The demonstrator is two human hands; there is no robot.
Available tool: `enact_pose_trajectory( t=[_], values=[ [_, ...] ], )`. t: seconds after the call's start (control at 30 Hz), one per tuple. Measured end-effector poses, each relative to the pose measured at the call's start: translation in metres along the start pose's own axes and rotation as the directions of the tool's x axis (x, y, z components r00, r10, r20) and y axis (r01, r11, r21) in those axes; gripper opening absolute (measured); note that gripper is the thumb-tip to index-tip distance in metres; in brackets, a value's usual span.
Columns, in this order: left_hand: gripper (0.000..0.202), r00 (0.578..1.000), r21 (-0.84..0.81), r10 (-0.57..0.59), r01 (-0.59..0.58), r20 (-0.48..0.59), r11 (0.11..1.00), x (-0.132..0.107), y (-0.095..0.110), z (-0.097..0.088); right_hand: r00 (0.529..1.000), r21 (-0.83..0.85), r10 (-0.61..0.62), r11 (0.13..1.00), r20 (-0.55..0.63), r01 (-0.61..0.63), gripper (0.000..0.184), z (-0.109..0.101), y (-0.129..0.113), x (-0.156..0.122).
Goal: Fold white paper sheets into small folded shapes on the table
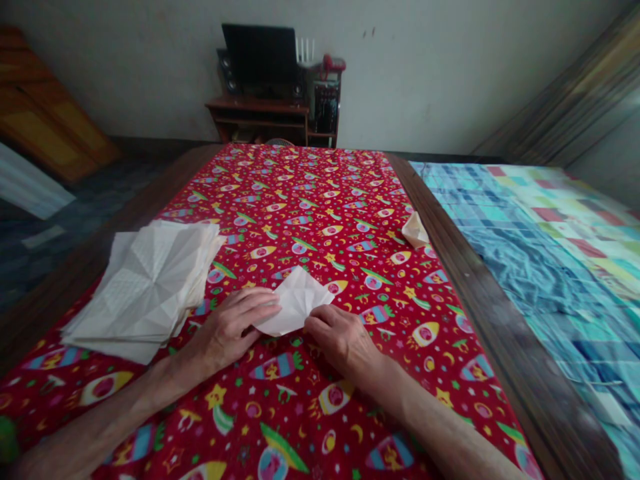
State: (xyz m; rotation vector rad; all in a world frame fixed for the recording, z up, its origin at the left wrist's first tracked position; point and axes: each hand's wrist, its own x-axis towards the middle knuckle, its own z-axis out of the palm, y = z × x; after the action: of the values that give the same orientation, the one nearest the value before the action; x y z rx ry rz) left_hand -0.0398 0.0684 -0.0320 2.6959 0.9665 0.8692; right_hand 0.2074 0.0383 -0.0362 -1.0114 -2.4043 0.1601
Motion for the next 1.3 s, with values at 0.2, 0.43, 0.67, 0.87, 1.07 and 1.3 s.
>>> enact_pose_trajectory(
  t=[0.2,0.43,0.67,0.87,1.07,1.3],
  values=[
    [0.016,0.991,0.012,0.131,-0.131,-0.004,0.991,-0.004,0.003,-0.012,0.999,0.050,-0.043,0.998,0.001,0.043,0.021,-0.008,0.008,-0.006],
    [0.016,0.990,-0.105,0.106,-0.096,0.089,0.990,-0.014,0.015,-0.006,0.999,-0.040,0.048,0.998,0.027,-0.046,0.023,-0.008,0.003,-0.006],
    [0.011,0.999,-0.129,-0.029,0.027,-0.013,0.991,-0.011,0.005,0.000,0.990,0.157,0.142,0.977,0.016,-0.143,0.020,-0.011,0.000,-0.001],
    [0.023,0.970,-0.166,-0.240,0.230,-0.042,0.959,-0.005,0.004,0.003,0.939,0.218,0.341,0.914,0.047,-0.343,0.027,-0.010,-0.003,0.005],
    [0.024,0.941,-0.079,-0.339,0.337,-0.010,0.938,-0.001,0.006,0.006,0.900,0.010,0.436,0.900,0.014,-0.437,0.029,-0.004,-0.006,0.013],
    [0.025,0.937,0.046,-0.350,0.349,0.007,0.936,0.002,0.008,0.007,0.872,-0.097,0.489,0.869,0.026,-0.485,0.026,-0.004,-0.007,0.014]
  ],
)
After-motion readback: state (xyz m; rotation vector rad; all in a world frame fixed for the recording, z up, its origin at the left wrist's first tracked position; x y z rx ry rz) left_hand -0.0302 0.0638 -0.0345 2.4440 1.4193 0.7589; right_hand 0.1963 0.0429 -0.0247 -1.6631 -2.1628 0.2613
